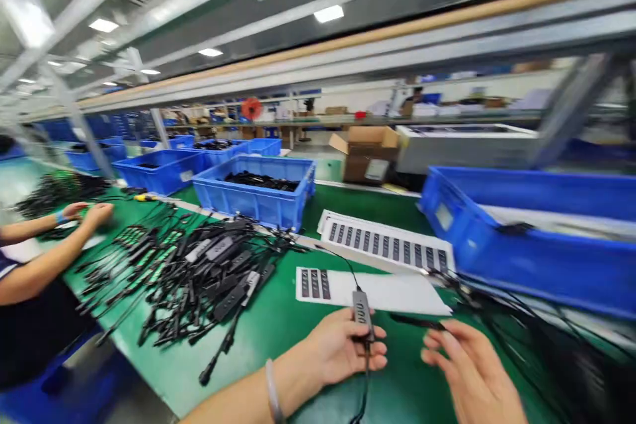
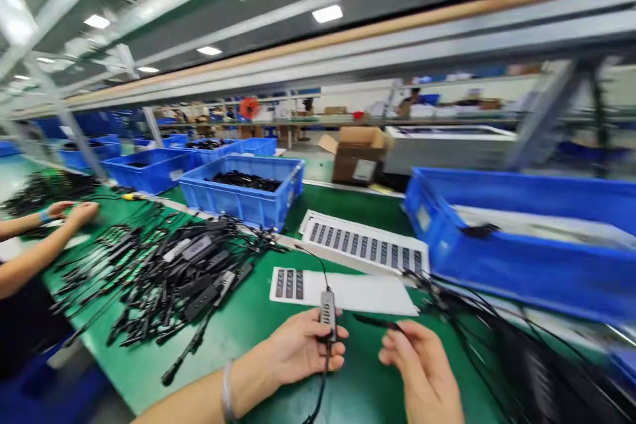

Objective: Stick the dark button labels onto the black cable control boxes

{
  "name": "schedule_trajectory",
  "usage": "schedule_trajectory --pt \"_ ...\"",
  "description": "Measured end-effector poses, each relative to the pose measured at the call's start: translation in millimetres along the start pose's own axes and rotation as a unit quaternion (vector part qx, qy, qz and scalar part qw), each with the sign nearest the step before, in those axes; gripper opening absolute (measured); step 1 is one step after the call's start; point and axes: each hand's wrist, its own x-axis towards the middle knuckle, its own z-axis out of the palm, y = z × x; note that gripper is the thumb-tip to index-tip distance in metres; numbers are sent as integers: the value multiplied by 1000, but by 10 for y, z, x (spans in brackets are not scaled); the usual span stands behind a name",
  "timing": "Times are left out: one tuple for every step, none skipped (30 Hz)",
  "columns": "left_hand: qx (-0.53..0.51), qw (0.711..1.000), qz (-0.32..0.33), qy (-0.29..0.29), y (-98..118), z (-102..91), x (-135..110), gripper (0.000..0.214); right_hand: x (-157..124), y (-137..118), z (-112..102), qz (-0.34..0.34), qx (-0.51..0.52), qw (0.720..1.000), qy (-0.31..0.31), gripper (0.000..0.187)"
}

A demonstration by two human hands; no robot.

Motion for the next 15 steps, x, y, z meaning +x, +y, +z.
schedule_trajectory --pt "-8 1000 -13 -10 -80 -4 -17 39 -20 -37 5 10 21 1000 -1 47" --pt "-10 1000 -21 -17 -131 -11 -34 46 -33 -76 22 13 36 999 -7 44" --pt "-1 1000 -18 -23 -160 -17 -50 50 -38 -111 44 9 45 999 -15 41" --pt "15 999 -16 -30 -172 -21 -63 52 -39 -139 65 1 47 999 -21 38" --pt "34 999 -14 -37 -174 -20 -74 54 -40 -160 80 -7 51 998 -28 35" --pt "53 998 -13 -43 -172 -16 -85 55 -43 -175 88 -14 55 998 -36 32" --pt "69 996 -14 -49 -170 -8 -98 57 -51 -184 88 -18 60 997 -47 29" --pt "80 995 -16 -53 -169 1 -111 59 -62 -190 81 -20 66 996 -58 27" --pt "84 995 -19 -56 -171 12 -126 61 -76 -195 70 -20 70 995 -69 25" --pt "83 994 -23 -60 -177 22 -141 63 -89 -201 58 -19 72 994 -78 23" --pt "78 994 -28 -66 -186 30 -154 66 -101 -209 46 -18 69 994 -85 22" --pt "71 994 -35 -73 -198 37 -165 67 -110 -220 38 -18 62 994 -90 22" --pt "65 994 -41 -82 -213 42 -173 67 -116 -234 34 -16 48 994 -94 21" --pt "62 993 -45 -92 -229 45 -179 67 -119 -249 35 -11 30 995 -98 21" --pt "62 992 -47 -100 -246 47 -181 67 -122 -264 40 -3 9 994 -106 21"
